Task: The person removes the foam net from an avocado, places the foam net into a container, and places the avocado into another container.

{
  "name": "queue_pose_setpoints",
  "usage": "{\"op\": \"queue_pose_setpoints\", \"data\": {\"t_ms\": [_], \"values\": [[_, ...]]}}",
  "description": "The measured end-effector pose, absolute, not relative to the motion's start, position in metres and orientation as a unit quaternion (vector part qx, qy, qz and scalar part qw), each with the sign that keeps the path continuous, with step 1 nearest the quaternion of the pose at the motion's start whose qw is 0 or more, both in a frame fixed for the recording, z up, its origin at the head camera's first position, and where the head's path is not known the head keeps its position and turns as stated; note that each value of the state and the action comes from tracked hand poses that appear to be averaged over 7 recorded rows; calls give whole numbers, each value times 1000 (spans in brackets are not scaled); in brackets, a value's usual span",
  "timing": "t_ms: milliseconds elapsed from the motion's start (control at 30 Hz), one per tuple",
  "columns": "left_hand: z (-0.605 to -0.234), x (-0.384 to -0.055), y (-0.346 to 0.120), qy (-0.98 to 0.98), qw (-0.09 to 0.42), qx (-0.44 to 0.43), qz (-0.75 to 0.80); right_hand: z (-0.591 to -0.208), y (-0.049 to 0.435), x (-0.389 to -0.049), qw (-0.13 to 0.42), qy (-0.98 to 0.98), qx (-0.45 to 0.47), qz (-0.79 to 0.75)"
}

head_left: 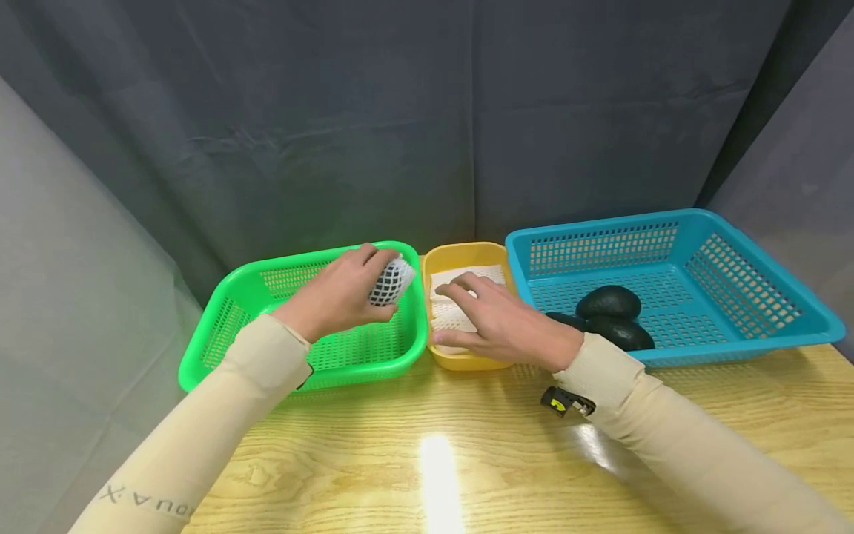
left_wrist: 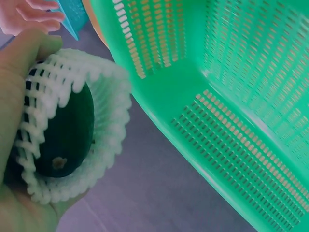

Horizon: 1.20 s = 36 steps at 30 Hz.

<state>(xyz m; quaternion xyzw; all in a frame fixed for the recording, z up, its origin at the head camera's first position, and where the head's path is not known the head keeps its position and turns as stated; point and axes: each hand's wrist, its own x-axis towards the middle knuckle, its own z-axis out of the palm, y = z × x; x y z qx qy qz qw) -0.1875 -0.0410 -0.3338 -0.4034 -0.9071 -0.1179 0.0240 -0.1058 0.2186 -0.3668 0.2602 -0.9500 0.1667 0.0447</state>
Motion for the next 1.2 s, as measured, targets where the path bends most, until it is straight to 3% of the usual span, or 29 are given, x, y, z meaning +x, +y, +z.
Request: {"op": "queue_pose_setpoints", "data": {"t_ms": [367, 900, 1200], "values": [[-332, -168, -22, -878, 74, -461, -104, -367, 231, -100, 34, -952, 260, 158], [-330, -140, 1, -851, 74, -509, -105, -364, 252, -91, 95, -943, 286, 142], [-336, -129, 6, -827, 103, -543, -106, -366, 261, -86, 139, -928, 303, 168]]}}
